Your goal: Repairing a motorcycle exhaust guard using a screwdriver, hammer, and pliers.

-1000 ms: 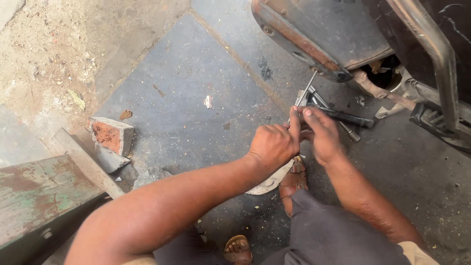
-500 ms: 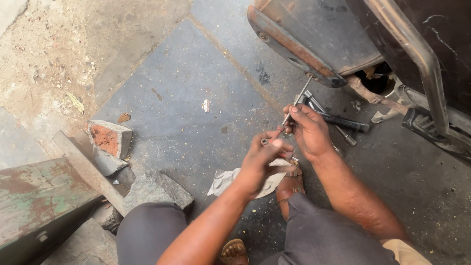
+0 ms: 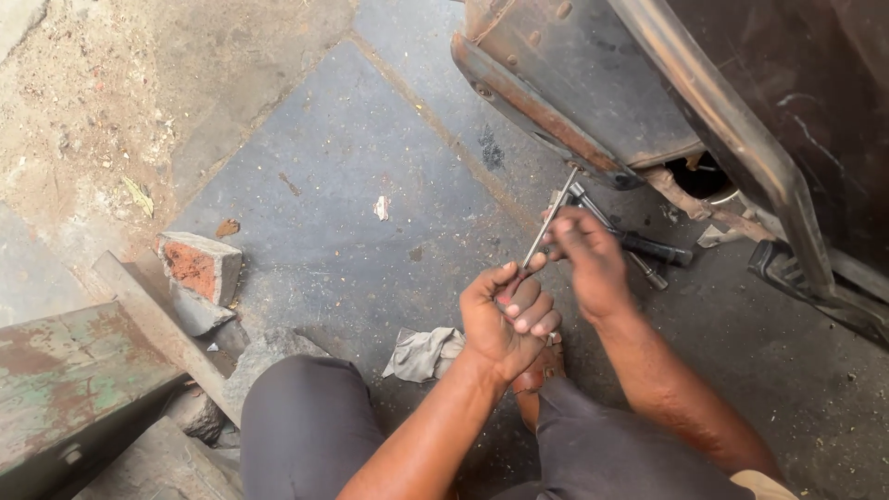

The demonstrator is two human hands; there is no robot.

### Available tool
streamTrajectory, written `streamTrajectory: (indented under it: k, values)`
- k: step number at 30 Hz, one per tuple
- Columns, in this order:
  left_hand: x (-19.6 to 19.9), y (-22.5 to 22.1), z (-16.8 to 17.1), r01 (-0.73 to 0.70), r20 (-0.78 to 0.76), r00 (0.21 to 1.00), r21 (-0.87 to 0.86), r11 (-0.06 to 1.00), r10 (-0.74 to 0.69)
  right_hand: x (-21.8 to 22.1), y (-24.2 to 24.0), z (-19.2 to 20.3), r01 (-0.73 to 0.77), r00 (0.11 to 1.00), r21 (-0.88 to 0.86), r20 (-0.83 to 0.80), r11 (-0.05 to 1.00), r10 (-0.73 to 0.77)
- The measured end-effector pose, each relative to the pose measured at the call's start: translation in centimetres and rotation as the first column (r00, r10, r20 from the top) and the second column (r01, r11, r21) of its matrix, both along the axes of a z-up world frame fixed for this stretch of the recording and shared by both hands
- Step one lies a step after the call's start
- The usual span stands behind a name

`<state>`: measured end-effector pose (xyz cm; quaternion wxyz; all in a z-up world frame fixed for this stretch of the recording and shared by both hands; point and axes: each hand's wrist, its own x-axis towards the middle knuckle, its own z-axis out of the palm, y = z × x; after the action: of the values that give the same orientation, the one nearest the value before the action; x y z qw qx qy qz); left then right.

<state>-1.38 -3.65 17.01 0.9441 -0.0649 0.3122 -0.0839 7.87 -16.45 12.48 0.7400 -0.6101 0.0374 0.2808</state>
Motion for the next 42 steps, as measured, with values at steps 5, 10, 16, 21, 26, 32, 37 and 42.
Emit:
streamTrajectory:
  k: [5,10,16,21,26,32,37,42]
  values:
    - [0.3,-0.1,0.6,0.018,0.005,1.000,0.126,0.992,-0.019,1.7,-3.1,-1.8,0.066,0.994,0.073,-0.095,0.995,-0.059]
    - [-0.3,-0.8,0.2,0.051,-0.030,0.999,0.466,0.883,-0.041,1.7,-3.9,-3.1,0.074,0.975,0.099,-0.218,0.992,-0.051]
    - [-0.5,0.1,0.1,0.065,-0.137,0.945,0.969,-0.240,-0.296,2.1,-2.8,-2.1,0.090,0.977,0.102,-0.201,0.991,-0.068]
    - [0.2,2.3,0.9,0.227,-0.325,0.872,0.931,-0.286,-0.366,1.4,-3.4,-2.1,0.121,0.982,0.134,-0.160,0.983,-0.099]
    - [-0.1,2.4,0.0,0.260,-0.111,0.877,0.928,0.268,-0.467,0.0,-4.3,-2.0,0.117,0.984,0.089,-0.148,0.989,-0.103]
    - [0.0,1.0,0.7,0.141,-0.211,0.887,0.971,-0.193,-0.411,-0.5,-4.4,-2.0,0.108,0.986,0.061,-0.132,0.992,-0.099]
    - [-0.1,1.1,0.5,0.171,-0.215,0.872,0.976,-0.138,-0.440,0.6,-4.0,-2.0,0.116,0.984,0.089,-0.145,0.989,-0.103]
    - [0.0,0.9,0.9,0.162,-0.211,0.884,0.975,-0.151,-0.417,1.8,-3.8,-2.1,0.115,0.983,0.112,-0.158,0.987,-0.096]
